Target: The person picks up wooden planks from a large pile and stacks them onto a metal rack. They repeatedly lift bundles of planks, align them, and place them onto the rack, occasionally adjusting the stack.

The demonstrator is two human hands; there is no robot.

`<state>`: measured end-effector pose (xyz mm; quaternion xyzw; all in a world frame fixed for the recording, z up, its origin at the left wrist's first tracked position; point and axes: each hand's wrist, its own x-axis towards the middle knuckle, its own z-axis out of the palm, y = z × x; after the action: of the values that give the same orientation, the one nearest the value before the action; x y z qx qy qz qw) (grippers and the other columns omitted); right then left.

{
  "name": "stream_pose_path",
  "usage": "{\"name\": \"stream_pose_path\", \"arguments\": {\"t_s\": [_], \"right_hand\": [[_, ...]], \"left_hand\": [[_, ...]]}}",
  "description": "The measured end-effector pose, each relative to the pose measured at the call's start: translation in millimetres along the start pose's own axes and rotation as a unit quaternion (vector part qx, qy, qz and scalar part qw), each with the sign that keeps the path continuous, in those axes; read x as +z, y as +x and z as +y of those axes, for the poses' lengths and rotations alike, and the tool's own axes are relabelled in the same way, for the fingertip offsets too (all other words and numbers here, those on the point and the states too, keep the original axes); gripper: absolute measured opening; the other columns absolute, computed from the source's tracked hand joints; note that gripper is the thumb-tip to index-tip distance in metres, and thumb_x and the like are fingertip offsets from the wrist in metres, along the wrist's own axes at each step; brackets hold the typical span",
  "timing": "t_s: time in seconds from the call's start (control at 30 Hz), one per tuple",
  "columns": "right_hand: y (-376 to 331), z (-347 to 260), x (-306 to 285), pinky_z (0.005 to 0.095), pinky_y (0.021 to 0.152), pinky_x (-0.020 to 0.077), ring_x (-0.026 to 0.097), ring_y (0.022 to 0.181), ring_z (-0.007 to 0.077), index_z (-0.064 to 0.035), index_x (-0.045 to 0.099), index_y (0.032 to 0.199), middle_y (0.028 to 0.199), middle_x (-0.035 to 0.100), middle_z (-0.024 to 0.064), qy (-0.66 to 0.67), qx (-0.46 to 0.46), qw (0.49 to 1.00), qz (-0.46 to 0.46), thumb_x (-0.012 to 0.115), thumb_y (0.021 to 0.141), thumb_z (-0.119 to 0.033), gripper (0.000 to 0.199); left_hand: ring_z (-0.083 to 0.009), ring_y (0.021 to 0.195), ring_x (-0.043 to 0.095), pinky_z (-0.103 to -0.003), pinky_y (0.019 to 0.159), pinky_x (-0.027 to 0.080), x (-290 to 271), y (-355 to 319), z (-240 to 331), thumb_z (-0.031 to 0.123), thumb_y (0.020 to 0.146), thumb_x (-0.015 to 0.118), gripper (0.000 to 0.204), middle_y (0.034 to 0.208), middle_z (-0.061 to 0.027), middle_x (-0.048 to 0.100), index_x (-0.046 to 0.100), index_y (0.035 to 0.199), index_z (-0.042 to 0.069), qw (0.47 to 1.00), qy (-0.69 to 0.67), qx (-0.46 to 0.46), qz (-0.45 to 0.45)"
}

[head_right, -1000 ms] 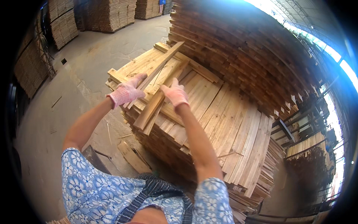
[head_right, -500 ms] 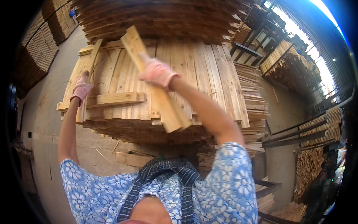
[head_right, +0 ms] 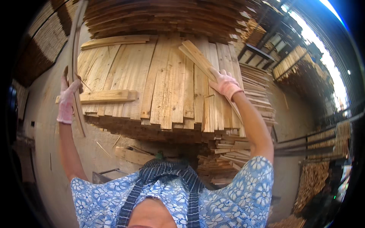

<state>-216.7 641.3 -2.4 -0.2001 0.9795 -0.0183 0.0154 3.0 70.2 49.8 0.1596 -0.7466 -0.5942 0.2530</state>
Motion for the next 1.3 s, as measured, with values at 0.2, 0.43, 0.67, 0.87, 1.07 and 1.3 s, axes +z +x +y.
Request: {"name": "stream_pose_path", "arguments": {"t_s": [0.2, 0.43, 0.67, 0.87, 1.07, 1.3], "right_hand": [[23.1, 1.2, 9.6, 0.0505, 0.104, 0.0457, 0.055, 0.121, 0.0452, -0.0294, 0.04, 0.154, 0.127, 0.057, 0.0257, 0.055, -0.048, 0.997, -0.002, 0.071, 0.087, -0.033, 0.074], [121.7, -8.4, -44.7, 0.0489, 0.102, 0.0476, 0.057, 0.12, 0.0403, -0.0304, 0.05, 0.148, 0.124, 0.057, 0.0212, -0.03, -0.224, 0.974, 0.036, 0.072, 0.088, -0.03, 0.064], [228.1, 10.1, -14.6, 0.0453, 0.109, 0.0453, 0.053, 0.13, 0.0392, -0.0418, 0.039, 0.154, 0.144, 0.051, 0.0176, -0.054, -0.229, 0.972, -0.001, 0.065, 0.094, -0.021, 0.069], [241.3, 17.9, -11.0, 0.0441, 0.11, 0.0448, 0.052, 0.132, 0.0376, -0.0421, 0.037, 0.156, 0.147, 0.05, 0.0175, -0.016, -0.288, 0.957, -0.025, 0.063, 0.096, -0.02, 0.07], [248.3, 31.3, 3.3, 0.046, 0.106, 0.048, 0.056, 0.125, 0.0399, -0.0439, 0.036, 0.156, 0.143, 0.052, 0.0198, -0.083, -0.318, 0.943, 0.058, 0.06, 0.098, -0.026, 0.064], [205.2, 11.0, -6.9, 0.0473, 0.114, 0.0409, 0.048, 0.137, 0.0395, -0.0381, 0.037, 0.157, 0.153, 0.045, 0.0206, -0.188, -0.294, 0.926, 0.142, 0.058, 0.1, -0.028, 0.061]], "left_hand": [[-0.0157, 0.072, 0.064, -0.03, 0.065, 0.056, 37.2, -145.7, 1.6, 0.032, 0.089, 0.081, 0.065, 0.085, -0.0037, 0.063, 0.044, 0.136, 0.007, 0.988, -0.144, -0.047, 0.044], [-0.018, 0.087, 0.069, -0.035, 0.076, 0.059, 51.1, -269.9, -45.5, 0.025, 0.09, 0.081, 0.032, 0.094, -0.0045, 0.069, 0.068, 0.11, 0.003, 0.938, -0.183, -0.291, 0.052], [-0.0323, 0.113, 0.067, -0.053, 0.1, 0.055, 157.6, -335.8, -82.2, 0.021, 0.092, 0.076, 0.047, 0.122, -0.0152, 0.069, 0.061, 0.128, -0.005, 0.853, -0.338, -0.395, 0.041], [-0.0407, 0.121, 0.062, -0.058, 0.106, 0.052, 250.1, -359.9, -71.6, 0.011, 0.093, 0.074, 0.044, 0.127, -0.0235, 0.064, 0.055, 0.128, -0.005, 0.699, -0.535, -0.473, -0.035], [-0.0395, 0.125, 0.059, -0.057, 0.109, 0.051, 304.5, -304.2, -61.1, 0.015, 0.099, 0.067, 0.036, 0.129, -0.0229, 0.061, 0.055, 0.126, -0.005, 0.655, -0.578, -0.472, -0.12], [-0.0393, 0.124, 0.059, -0.063, 0.106, 0.051, 321.0, -282.1, -45.5, 0.012, 0.098, 0.068, 0.034, 0.126, -0.0213, 0.062, 0.056, 0.121, -0.009, 0.714, -0.497, -0.491, -0.047]]}}
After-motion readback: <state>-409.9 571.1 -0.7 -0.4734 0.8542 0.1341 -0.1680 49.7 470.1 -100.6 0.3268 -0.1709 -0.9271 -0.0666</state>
